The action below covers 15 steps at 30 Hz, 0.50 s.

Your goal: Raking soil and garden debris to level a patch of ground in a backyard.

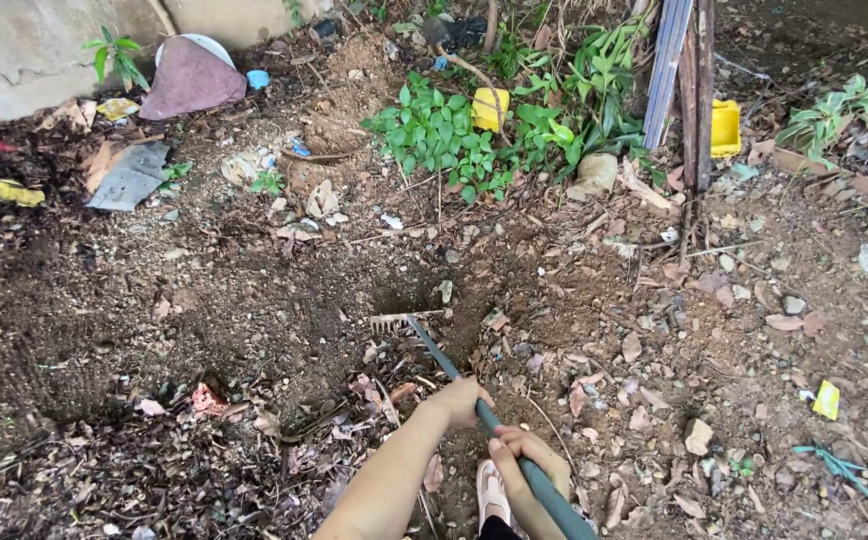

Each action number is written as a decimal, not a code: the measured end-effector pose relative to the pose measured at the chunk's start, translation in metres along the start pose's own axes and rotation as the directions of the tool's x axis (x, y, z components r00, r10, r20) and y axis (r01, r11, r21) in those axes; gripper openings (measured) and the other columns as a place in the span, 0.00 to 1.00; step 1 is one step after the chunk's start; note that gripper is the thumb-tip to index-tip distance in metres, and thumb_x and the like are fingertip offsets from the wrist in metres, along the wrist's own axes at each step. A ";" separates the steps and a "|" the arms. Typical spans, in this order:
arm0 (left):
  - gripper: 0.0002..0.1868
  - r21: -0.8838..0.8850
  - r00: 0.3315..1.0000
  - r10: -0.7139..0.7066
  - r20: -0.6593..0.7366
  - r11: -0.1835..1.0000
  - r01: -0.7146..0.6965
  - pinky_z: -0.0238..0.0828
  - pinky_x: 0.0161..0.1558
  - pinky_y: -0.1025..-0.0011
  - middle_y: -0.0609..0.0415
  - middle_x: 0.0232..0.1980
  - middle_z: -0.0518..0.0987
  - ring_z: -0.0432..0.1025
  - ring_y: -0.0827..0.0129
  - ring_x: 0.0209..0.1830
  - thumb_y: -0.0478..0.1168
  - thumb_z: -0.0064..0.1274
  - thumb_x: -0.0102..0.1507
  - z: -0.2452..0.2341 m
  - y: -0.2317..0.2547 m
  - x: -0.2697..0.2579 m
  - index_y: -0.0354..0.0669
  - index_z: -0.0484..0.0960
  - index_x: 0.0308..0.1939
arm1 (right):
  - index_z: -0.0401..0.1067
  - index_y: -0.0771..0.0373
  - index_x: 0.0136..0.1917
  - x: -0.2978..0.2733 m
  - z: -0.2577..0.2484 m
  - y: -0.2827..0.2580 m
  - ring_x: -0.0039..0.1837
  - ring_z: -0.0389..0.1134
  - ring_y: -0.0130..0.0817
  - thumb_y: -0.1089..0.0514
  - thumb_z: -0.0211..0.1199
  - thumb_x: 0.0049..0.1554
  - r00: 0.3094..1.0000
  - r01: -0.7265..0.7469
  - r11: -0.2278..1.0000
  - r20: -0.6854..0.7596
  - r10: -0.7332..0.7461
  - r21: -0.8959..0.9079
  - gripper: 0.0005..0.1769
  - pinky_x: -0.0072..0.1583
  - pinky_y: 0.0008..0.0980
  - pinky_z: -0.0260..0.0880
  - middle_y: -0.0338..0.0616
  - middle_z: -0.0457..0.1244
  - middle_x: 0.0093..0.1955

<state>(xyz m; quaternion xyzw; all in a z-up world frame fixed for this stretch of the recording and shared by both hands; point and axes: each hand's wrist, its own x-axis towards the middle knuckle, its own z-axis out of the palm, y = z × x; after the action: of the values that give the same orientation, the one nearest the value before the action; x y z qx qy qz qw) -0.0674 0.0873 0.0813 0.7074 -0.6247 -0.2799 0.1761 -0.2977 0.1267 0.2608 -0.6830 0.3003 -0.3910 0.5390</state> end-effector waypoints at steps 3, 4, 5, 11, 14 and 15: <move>0.16 0.032 0.998 -0.046 0.050 0.999 0.044 0.71 0.60 0.61 0.49 0.46 0.82 0.75 0.52 0.55 0.35 0.62 0.51 -0.025 0.025 -0.016 0.54 0.88 0.42 | 0.72 0.70 0.29 0.000 -0.003 -0.004 0.56 0.74 0.38 0.65 0.69 0.52 0.999 0.005 1.000 0.035 -0.006 0.021 0.12 0.59 0.35 0.69 0.49 0.70 0.38; 0.16 0.034 0.998 -0.046 0.049 0.998 0.044 0.71 0.60 0.61 0.49 0.46 0.82 0.75 0.52 0.55 0.35 0.62 0.51 -0.024 0.025 -0.018 0.54 0.88 0.42 | 0.72 0.70 0.29 0.001 -0.005 -0.004 0.56 0.74 0.38 0.65 0.69 0.52 0.999 0.008 1.000 0.034 -0.009 0.023 0.12 0.59 0.35 0.69 0.49 0.70 0.38; 0.14 0.027 0.999 -0.035 0.013 0.999 0.035 0.71 0.60 0.60 0.49 0.46 0.81 0.74 0.52 0.55 0.35 0.61 0.52 -0.024 0.024 -0.020 0.54 0.88 0.41 | 0.73 0.69 0.31 0.002 -0.007 -0.004 0.58 0.73 0.40 0.65 0.69 0.52 0.996 0.035 0.999 0.085 -0.037 0.022 0.10 0.62 0.36 0.68 0.49 0.71 0.39; 0.12 -0.026 0.995 -0.094 -0.032 0.995 0.094 0.70 0.60 0.60 0.53 0.48 0.79 0.73 0.57 0.55 0.35 0.61 0.54 -0.035 0.042 -0.032 0.56 0.86 0.40 | 0.71 0.62 0.51 0.019 -0.033 -0.055 0.67 0.68 0.41 0.64 0.73 0.50 0.894 0.155 0.977 0.442 -0.075 -0.147 0.17 0.65 0.40 0.67 0.48 0.67 0.61; 0.12 -0.012 0.991 -0.127 -0.044 0.992 0.127 0.70 0.59 0.60 0.55 0.48 0.79 0.74 0.59 0.56 0.35 0.62 0.54 -0.052 0.055 -0.042 0.56 0.85 0.39 | 0.59 0.52 0.73 0.037 -0.057 -0.041 0.61 0.70 0.50 0.68 0.64 0.50 0.763 0.020 0.954 0.622 0.178 -0.299 0.39 0.59 0.46 0.72 0.37 0.51 0.80; 0.12 0.014 0.990 -0.126 -0.057 0.992 0.127 0.71 0.59 0.59 0.55 0.48 0.79 0.73 0.58 0.56 0.36 0.63 0.53 -0.058 0.058 -0.047 0.55 0.85 0.39 | 0.47 0.44 0.87 0.043 -0.066 -0.026 0.55 0.72 0.56 0.73 0.55 0.52 0.577 -0.290 0.880 0.665 0.474 -0.376 0.55 0.54 0.51 0.77 0.26 0.40 0.91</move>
<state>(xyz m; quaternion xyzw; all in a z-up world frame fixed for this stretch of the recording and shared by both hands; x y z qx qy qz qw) -0.0805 0.1182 0.1698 0.7547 -0.5760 -0.2648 0.1693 -0.3330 0.0641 0.3021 -0.7562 0.2383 0.0837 0.6037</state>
